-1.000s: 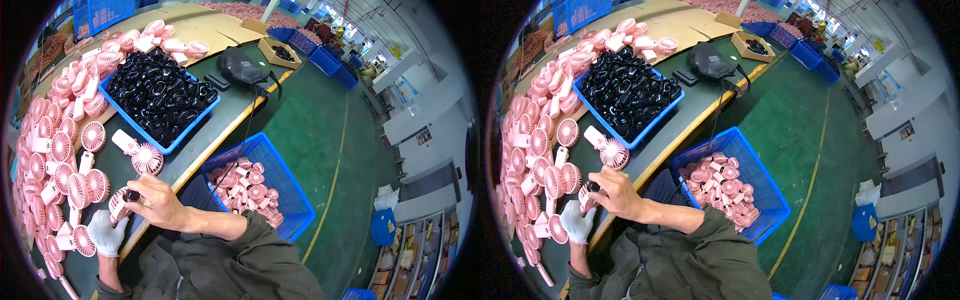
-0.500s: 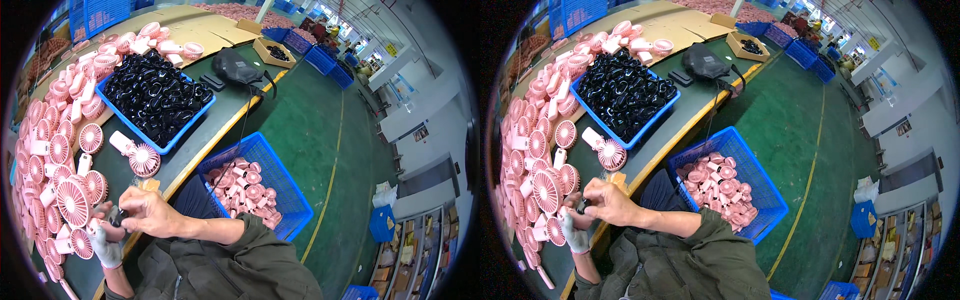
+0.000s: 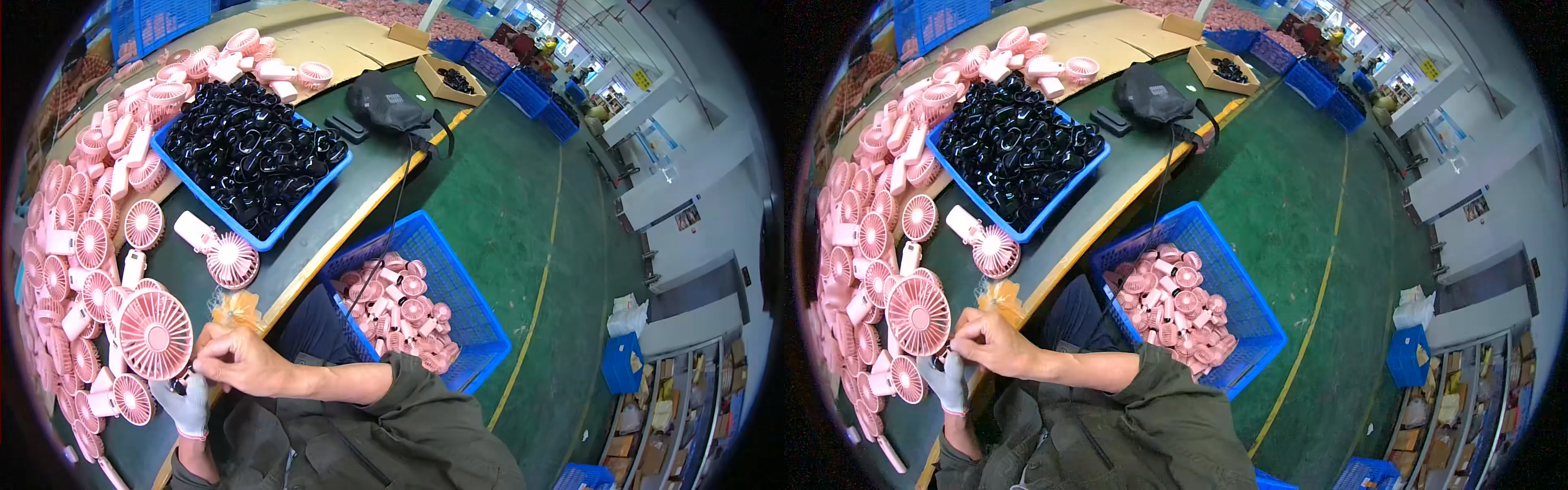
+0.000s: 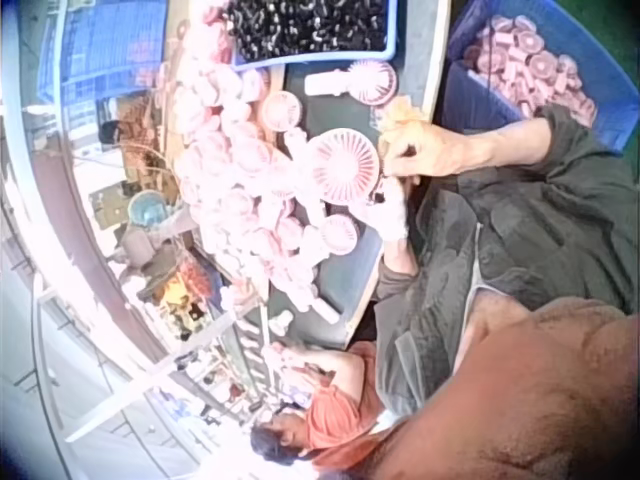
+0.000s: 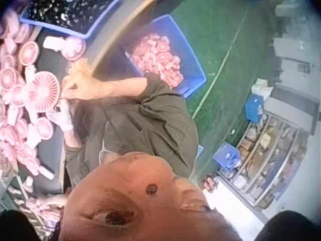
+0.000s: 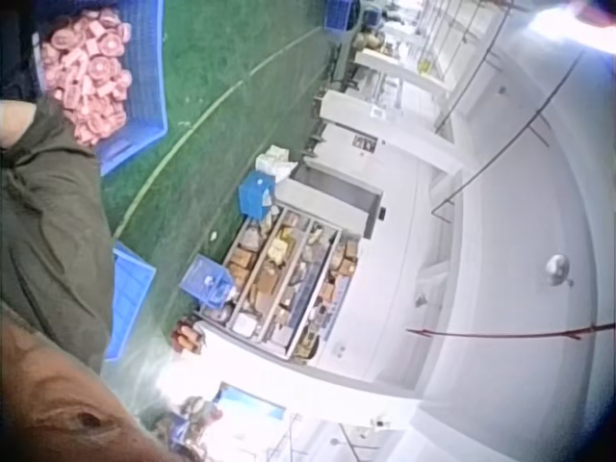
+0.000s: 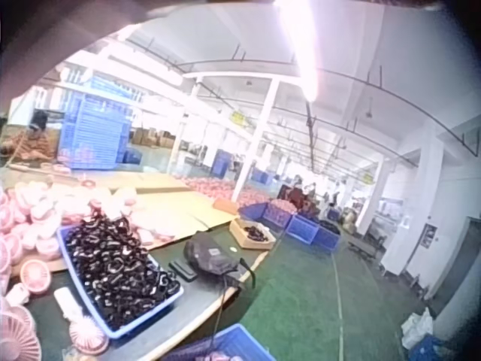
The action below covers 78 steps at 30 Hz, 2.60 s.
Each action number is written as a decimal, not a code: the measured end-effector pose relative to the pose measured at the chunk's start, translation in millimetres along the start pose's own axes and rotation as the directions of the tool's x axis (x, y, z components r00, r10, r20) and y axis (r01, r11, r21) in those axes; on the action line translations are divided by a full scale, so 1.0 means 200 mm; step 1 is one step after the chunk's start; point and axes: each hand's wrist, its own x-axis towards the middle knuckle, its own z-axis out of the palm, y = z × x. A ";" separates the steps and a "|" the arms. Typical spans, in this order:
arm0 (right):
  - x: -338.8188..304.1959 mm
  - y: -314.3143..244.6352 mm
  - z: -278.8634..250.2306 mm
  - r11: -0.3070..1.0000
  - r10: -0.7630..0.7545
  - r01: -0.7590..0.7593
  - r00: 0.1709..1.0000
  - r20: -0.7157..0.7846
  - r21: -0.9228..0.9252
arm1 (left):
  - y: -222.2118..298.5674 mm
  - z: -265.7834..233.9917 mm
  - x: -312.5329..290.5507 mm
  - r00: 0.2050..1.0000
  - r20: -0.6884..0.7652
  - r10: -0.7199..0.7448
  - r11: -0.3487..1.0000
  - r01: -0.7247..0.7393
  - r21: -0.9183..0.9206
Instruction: The person assembles portable fans by picking up fan parts and base components, attaching the pieces together by hand, and placing the assembled fans into a blue basket.
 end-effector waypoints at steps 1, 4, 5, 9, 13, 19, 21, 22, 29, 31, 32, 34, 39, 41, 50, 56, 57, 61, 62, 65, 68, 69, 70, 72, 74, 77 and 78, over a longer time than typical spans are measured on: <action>0.00 0.02 -0.02 1.000 0.017 -0.017 1.000 -0.013 0.018 | 0.05 -0.01 0.04 0.992 0.101 -0.076 0.997 0.074 0.016; 0.00 0.08 -0.05 0.999 -0.032 0.032 0.997 -0.077 0.002 | 0.23 0.05 0.09 0.933 0.048 -0.357 0.908 0.358 -0.217; 0.00 0.09 -0.05 1.000 -0.005 0.003 0.998 -0.064 -0.024 | 0.21 0.04 0.08 0.932 0.037 -0.359 0.910 0.359 -0.209; 0.04 0.15 0.02 0.951 -0.173 0.146 0.982 -0.080 -0.272 | 0.25 0.04 0.07 0.902 0.102 -0.419 0.834 0.427 -0.349; 0.03 0.16 -0.12 0.941 0.307 -0.275 0.939 -0.154 0.195 | 0.25 0.19 0.19 0.485 0.743 -0.461 0.342 0.870 -0.355; 0.10 0.11 -0.08 0.777 0.504 -0.464 0.864 0.022 0.425 | 0.33 0.19 0.22 0.535 0.689 -0.489 0.385 0.841 -0.379; 0.11 0.10 -0.04 0.769 0.522 -0.460 0.853 -0.021 0.444 | 0.34 0.18 0.21 0.548 0.647 -0.530 0.422 0.832 -0.359; 0.11 0.10 -0.02 0.770 0.528 -0.454 0.847 -0.050 0.449 | 0.33 0.18 0.20 0.554 0.640 -0.533 0.419 0.829 -0.370; 0.11 0.11 0.04 0.975 0.217 -0.204 0.957 -0.191 0.083 | 0.32 0.15 0.18 0.672 0.589 -0.449 0.674 0.688 -0.270; 0.10 0.18 0.02 0.999 -0.017 0.010 0.989 -0.144 -0.053 | 0.31 0.16 0.16 0.912 0.384 -0.144 0.964 0.217 -0.153; 0.10 0.18 0.03 0.999 -0.037 0.034 0.995 -0.088 -0.042 | 0.30 0.15 0.16 0.915 0.373 -0.152 0.963 0.222 -0.153; 0.12 0.20 0.05 0.992 -0.097 0.088 0.990 -0.102 -0.092 | 0.31 0.12 0.15 0.858 0.456 -0.236 0.905 0.365 -0.218; 0.14 0.28 0.01 0.987 -0.129 0.127 0.991 -0.020 -0.101 | 0.25 0.10 0.12 0.883 0.407 -0.234 0.927 0.328 -0.180; 0.15 0.26 -0.02 0.997 -0.046 0.049 0.998 0.049 -0.062 | 0.24 0.10 0.11 0.735 0.585 -0.344 0.727 0.602 -0.329; 0.19 0.35 0.02 0.949 0.042 -0.069 0.995 0.092 0.308 | 0.19 0.16 0.06 0.987 0.136 -0.089 0.991 0.075 0.109; 0.14 0.26 -0.05 0.895 0.101 -0.074 0.994 -0.040 0.439 | 0.17 0.18 0.10 0.943 0.234 0.236 0.873 -0.312 0.376; 0.11 0.23 -0.12 0.821 0.088 -0.001 0.988 -0.125 0.571 | 0.16 0.17 0.07 0.928 0.209 0.307 0.836 -0.368 0.406; -0.06 0.02 -0.56 0.901 -0.223 0.338 0.898 -0.379 0.272 | 0.17 -0.10 0.11 0.797 0.115 0.593 0.713 -0.586 0.384; -0.13 -0.01 -0.66 0.892 -0.247 0.372 0.876 -0.415 0.255 | 0.21 -0.27 0.13 0.855 0.263 0.447 0.742 -0.518 0.426; -0.32 0.05 -0.91 0.907 -0.056 0.353 0.641 -0.766 0.229 | 0.09 -0.70 -0.03 0.804 -0.033 0.594 0.430 -0.283 0.857; -0.71 0.31 -1.20 0.928 0.250 0.173 0.366 -0.896 0.330 | 0.01 -0.87 -0.01 0.964 -0.025 0.264 0.279 -0.051 0.959; -0.86 0.51 -1.17 0.836 0.506 0.106 0.228 -0.832 0.538 | -0.04 -0.81 0.02 0.976 0.108 0.190 0.186 -0.144 0.972; -0.84 0.67 -1.19 0.854 0.499 -0.241 0.130 -0.856 0.461 | -0.06 -1.00 -0.08 0.994 0.087 0.069 0.130 -0.095 0.987; -1.17 0.73 -1.33 0.765 0.641 0.079 0.012 -0.768 0.640 | -0.05 -0.94 0.06 0.953 0.280 0.118 0.195 -0.299 0.934; -1.23 0.83 -1.28 0.809 0.582 -0.004 -0.125 -0.803 0.587 | 0.06 -0.83 0.14 0.925 0.370 0.082 0.259 -0.378 0.889; -1.07 0.55 -1.23 0.973 0.127 -0.226 0.354 -0.927 0.047 | 0.00 -0.66 0.15 0.833 0.519 0.192 0.394 -0.550 0.737; -0.80 0.33 -1.06 0.964 -0.082 -0.200 0.408 -0.910 -0.176 | -0.03 -0.58 0.15 0.814 0.548 0.194 0.395 -0.576 0.716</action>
